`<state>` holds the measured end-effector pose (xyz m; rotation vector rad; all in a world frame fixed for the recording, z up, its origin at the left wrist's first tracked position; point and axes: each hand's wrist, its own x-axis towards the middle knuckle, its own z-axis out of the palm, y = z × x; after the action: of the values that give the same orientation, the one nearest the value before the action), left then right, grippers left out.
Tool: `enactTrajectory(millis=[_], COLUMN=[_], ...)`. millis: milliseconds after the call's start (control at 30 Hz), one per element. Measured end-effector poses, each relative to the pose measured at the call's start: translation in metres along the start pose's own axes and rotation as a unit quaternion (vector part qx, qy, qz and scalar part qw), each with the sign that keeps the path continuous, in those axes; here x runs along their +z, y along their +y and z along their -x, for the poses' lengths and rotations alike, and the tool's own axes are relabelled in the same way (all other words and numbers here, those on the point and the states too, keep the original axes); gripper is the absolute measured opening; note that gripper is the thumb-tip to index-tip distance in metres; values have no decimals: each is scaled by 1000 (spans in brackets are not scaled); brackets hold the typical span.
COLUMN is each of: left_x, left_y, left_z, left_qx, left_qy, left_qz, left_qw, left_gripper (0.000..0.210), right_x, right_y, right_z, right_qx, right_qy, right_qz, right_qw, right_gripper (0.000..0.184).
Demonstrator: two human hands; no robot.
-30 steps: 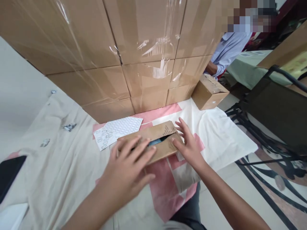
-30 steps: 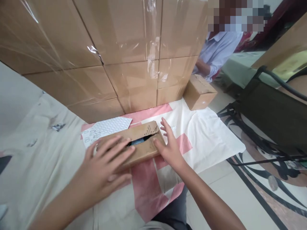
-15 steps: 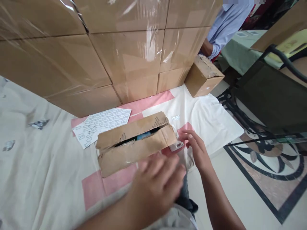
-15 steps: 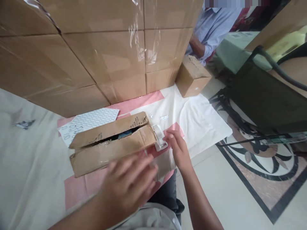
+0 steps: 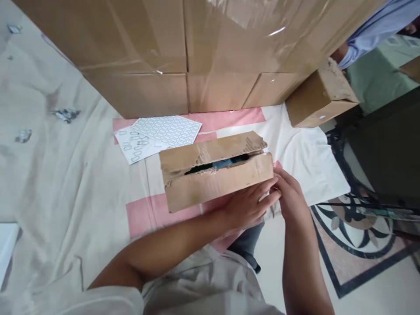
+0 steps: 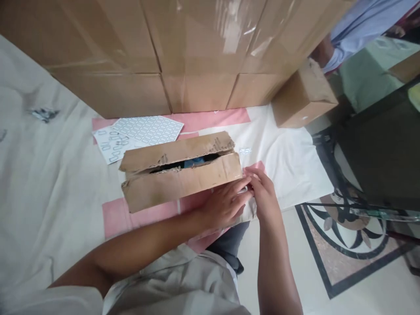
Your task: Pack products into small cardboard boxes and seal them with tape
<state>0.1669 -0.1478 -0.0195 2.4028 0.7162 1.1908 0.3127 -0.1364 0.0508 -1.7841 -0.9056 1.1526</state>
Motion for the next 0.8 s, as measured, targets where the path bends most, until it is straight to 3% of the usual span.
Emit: enactTrajectory(millis=[167, 467, 667, 800], left_x=[-2, -2, 0, -1], left_y=[0, 0, 1, 1], left_z=[-1, 1, 5, 6], left_qx=[-7, -34, -30, -36], left_qy=[2, 6, -2, -42], left_qz=[38, 41, 34, 23], left_qw=[999, 999, 999, 998], left_gripper=[45, 46, 61, 69], right_x=[5, -7, -16, -21], right_y=[3, -19, -12, -7], right_z=[7, 23, 42, 58], right_qx=[-15, 7, 33, 24], right_qy=[32, -14, -7, 3], right_qz=[3, 22, 10, 20], right_qw=[999, 1000, 999, 1000], right_gripper=[28, 22, 20, 30])
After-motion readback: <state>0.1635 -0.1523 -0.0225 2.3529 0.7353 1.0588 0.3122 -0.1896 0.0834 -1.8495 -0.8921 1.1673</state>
